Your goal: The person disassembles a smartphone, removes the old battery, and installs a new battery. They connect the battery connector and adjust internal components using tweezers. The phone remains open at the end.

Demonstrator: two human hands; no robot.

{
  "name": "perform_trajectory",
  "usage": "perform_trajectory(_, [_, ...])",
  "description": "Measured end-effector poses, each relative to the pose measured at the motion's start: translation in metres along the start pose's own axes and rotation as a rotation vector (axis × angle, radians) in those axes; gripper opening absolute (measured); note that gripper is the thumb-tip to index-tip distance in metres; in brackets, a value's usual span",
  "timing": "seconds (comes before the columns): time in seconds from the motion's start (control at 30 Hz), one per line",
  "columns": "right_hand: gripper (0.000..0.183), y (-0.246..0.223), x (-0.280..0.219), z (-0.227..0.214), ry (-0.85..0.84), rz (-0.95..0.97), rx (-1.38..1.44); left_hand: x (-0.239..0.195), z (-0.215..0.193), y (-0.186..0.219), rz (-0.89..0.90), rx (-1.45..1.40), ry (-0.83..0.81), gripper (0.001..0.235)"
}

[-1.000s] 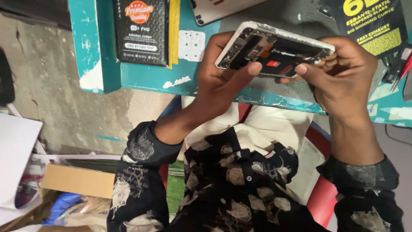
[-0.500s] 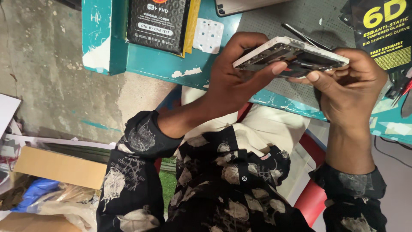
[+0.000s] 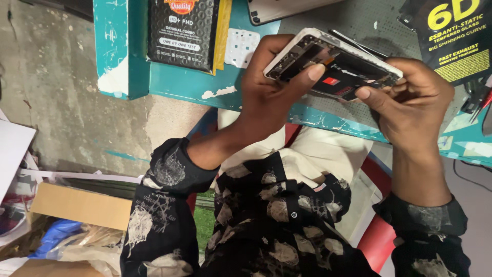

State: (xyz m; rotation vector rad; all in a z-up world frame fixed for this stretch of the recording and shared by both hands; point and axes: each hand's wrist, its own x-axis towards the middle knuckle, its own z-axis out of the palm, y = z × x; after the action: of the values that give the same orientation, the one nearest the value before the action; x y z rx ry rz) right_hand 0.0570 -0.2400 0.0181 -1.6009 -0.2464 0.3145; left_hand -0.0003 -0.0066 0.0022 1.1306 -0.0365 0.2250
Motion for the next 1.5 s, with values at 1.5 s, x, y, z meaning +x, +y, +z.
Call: perform_trajectory(1.5, [0.014,0.016,-0.008,-0.013,-0.032,-0.028,0.114,-0.001,-0.003,-0.009,-0.220,-0.166,0.083,0.039])
